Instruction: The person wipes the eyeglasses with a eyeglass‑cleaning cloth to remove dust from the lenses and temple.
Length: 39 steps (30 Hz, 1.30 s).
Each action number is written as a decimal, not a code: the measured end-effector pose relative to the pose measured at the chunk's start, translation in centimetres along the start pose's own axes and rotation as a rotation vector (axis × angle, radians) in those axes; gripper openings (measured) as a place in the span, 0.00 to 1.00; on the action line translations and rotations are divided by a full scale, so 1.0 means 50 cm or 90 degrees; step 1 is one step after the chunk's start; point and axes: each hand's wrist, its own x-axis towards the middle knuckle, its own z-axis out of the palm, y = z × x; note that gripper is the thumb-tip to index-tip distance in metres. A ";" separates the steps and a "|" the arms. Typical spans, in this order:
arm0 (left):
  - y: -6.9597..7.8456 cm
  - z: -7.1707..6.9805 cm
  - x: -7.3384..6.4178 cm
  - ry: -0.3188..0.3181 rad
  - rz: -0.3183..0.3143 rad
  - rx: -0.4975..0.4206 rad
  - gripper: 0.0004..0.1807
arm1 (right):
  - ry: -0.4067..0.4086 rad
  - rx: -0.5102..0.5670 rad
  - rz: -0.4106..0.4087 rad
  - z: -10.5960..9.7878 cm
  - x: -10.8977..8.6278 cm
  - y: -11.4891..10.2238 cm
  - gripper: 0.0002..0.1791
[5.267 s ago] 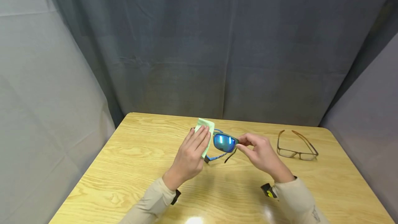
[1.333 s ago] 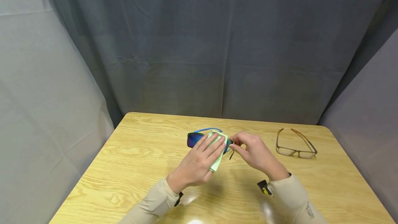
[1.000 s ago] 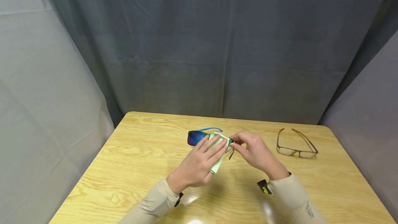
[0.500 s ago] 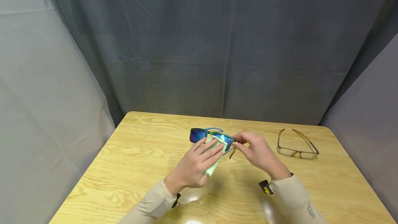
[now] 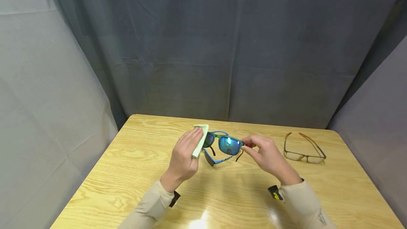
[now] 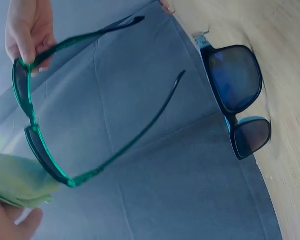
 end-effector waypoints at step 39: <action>-0.039 0.009 -0.008 -0.174 -0.578 -0.373 0.16 | -0.001 0.017 -0.120 -0.009 -0.005 0.013 0.26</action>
